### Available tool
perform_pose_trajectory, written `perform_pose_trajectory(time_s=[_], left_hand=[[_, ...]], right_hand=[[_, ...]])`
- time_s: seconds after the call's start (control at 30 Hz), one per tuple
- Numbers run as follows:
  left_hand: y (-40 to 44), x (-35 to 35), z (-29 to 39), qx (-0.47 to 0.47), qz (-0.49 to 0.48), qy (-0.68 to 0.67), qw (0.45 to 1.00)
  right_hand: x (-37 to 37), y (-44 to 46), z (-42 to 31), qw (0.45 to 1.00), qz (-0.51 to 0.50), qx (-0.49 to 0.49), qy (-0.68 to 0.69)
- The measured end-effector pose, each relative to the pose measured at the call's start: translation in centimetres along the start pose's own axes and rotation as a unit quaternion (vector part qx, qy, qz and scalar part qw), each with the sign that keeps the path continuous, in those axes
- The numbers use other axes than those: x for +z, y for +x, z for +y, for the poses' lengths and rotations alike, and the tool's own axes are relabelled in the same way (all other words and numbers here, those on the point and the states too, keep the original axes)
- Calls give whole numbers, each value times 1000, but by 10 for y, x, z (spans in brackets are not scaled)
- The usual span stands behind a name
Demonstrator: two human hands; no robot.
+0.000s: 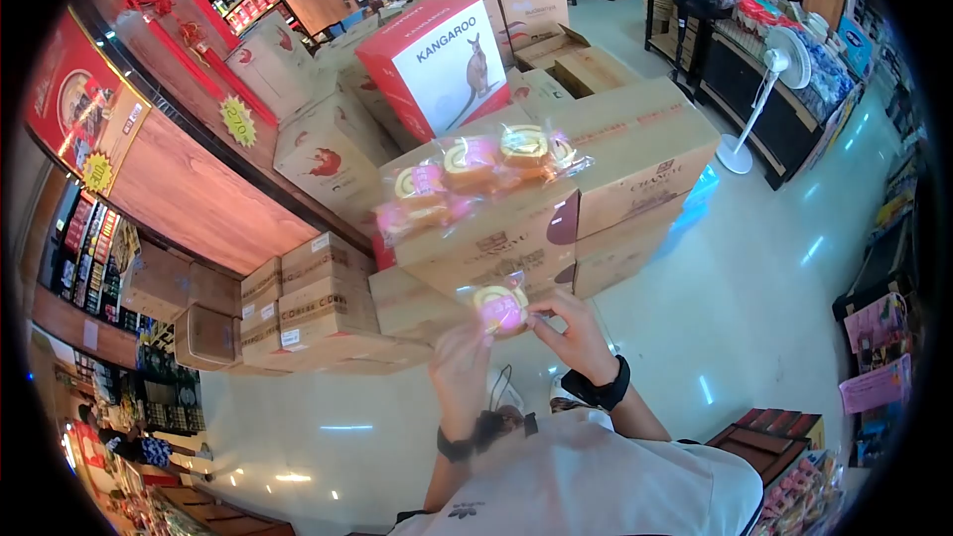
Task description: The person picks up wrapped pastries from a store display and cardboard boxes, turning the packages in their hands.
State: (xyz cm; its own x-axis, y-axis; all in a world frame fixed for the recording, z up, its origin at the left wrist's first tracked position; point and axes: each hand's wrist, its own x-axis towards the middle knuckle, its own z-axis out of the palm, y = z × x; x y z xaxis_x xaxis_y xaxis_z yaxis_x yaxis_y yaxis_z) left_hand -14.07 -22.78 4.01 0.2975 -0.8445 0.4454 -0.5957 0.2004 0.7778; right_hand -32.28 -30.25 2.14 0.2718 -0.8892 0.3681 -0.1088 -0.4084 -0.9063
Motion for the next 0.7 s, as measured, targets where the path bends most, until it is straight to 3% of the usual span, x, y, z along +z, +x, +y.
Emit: perform_pose_trajectory(time_s=[0.33, 0.7], left_hand=[[46, -6, -14, 37, -5, -50, 998], [127, -43, -26, 122, 53, -80, 988]], right_hand=[[9, 32, -15, 999, 26, 11, -31], [38, 107, -58, 987, 41, -119, -101]])
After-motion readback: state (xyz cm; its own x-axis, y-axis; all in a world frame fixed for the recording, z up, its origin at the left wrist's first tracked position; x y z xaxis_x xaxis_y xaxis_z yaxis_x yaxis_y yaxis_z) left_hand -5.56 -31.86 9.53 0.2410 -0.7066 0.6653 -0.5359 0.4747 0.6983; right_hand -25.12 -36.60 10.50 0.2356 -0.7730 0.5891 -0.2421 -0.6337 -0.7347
